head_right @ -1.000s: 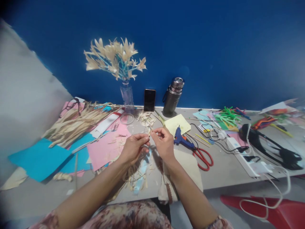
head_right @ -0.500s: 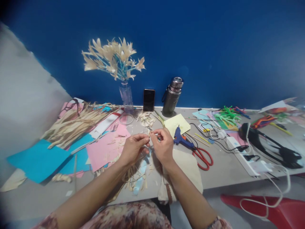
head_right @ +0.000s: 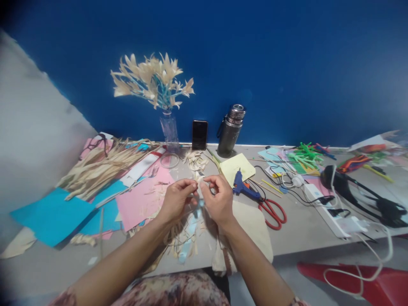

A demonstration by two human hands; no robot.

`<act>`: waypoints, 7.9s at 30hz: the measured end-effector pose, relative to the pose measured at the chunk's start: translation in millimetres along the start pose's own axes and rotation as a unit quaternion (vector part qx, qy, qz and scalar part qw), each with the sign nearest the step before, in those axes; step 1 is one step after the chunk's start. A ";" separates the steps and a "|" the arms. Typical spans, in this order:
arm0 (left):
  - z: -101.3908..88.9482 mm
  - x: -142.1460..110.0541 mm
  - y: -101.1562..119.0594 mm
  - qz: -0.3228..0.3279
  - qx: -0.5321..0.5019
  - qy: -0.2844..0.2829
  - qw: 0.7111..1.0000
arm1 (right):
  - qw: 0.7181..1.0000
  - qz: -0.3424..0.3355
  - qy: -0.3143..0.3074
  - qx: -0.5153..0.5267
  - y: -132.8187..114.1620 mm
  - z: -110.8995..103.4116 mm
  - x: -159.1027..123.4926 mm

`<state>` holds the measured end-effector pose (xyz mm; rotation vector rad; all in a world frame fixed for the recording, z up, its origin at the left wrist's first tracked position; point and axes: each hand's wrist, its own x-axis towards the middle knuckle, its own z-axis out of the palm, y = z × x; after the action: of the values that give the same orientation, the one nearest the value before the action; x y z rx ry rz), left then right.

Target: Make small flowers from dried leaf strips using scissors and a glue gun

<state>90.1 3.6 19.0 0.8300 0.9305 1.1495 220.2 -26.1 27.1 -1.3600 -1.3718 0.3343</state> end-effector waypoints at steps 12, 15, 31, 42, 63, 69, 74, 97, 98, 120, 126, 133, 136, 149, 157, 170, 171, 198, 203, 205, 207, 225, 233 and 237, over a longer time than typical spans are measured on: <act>-5.0 -10.1 11.9 0.107 0.042 -0.012 0.993 | 0.994 0.007 -0.084 0.067 -6.8 0.6 -3.7; -6.5 -9.4 8.9 0.099 0.045 -0.010 0.994 | 0.992 0.021 -0.089 0.084 -7.5 2.1 -4.2; -10.9 -6.1 -7.9 0.076 -0.023 -0.035 0.996 | 0.990 0.025 -0.075 0.114 -1.8 -3.1 -12.1; -5.9 -12.8 -5.5 0.065 -0.007 -0.013 0.998 | 0.989 0.073 -0.086 0.096 -1.9 1.8 -13.6; -2.8 -15.0 -3.2 0.078 0.017 -0.021 0.997 | 0.993 0.042 -0.048 0.098 -4.9 8.5 -14.2; -4.6 -9.4 -11.1 0.006 -0.093 -0.013 0.996 | 0.971 0.130 -0.102 0.175 4.6 9.5 -18.4; -7.8 -6.3 -14.4 -0.001 -0.091 -0.002 0.996 | 0.922 0.202 -0.153 0.293 16.4 11.1 -14.8; -14.6 -7.0 -2.4 0.067 0.060 -0.065 0.994 | 0.863 0.290 -0.160 0.382 21.7 15.2 -13.5; -14.3 -6.9 -2.4 0.066 0.059 -0.064 0.994 | 0.864 0.288 -0.159 0.381 22.9 15.6 -14.4; -20.0 -1.7 15.8 0.084 0.094 -0.008 0.992 | 0.957 0.123 -0.246 0.094 -17.4 -8.0 3.7; -36.1 -2.0 34.2 0.088 0.080 0.002 0.993 | 0.958 0.038 -0.277 0.068 -19.4 21.3 34.3; -54.2 10.8 15.9 0.036 -0.015 -0.025 0.999 | 0.948 0.083 -0.250 0.179 8.3 52.8 18.7; -56.9 15.9 9.4 0.026 -0.036 -0.044 0.998 | 0.943 0.098 -0.248 0.198 18.5 53.7 11.5; -59.0 12.0 -1.4 0.028 0.034 -0.035 0.998 | 0.941 0.112 -0.232 0.222 26.8 54.7 5.5; -60.5 15.4 -3.0 0.017 0.010 -0.042 0.999 | 0.948 0.106 -0.202 0.223 28.0 54.2 5.4; -52.2 10.5 -1.4 0.060 0.020 -0.001 0.998 | 0.951 0.100 -0.189 0.224 22.9 50.8 3.3; -51.9 10.4 -2.1 0.063 0.021 0.002 0.998 | 0.952 0.097 -0.190 0.220 22.8 50.6 3.0; -48.2 3.3 3.3 0.118 0.120 0.024 0.985 | 0.986 0.030 -0.131 0.101 11.0 49.6 -1.9; -52.0 4.7 4.6 0.102 0.124 -0.015 0.987 | 0.984 0.047 -0.129 0.116 12.4 50.8 -0.4; -53.6 5.3 4.7 0.093 0.115 -0.005 0.989 | 0.987 0.029 -0.122 0.105 12.9 51.1 -0.2; -54.3 5.6 5.3 0.094 0.110 0.002 0.990 | 0.989 0.006 -0.118 0.090 13.1 51.2 -0.4; -58.4 11.8 -0.6 0.172 0.164 0.025 0.971 | 0.987 -0.048 -0.121 0.097 14.4 50.3 -4.7; -54.6 8.7 2.5 0.153 0.161 0.027 0.975 | 0.985 -0.016 -0.126 0.114 14.7 49.6 -3.7; -56.3 11.0 -1.4 0.152 0.166 0.031 0.974 | 0.984 -0.012 -0.136 0.117 13.6 50.0 -2.6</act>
<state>40.5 17.8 -6.3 1.2471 1.0907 1.3050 185.9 -0.4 -2.1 -1.1303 -1.5171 0.6641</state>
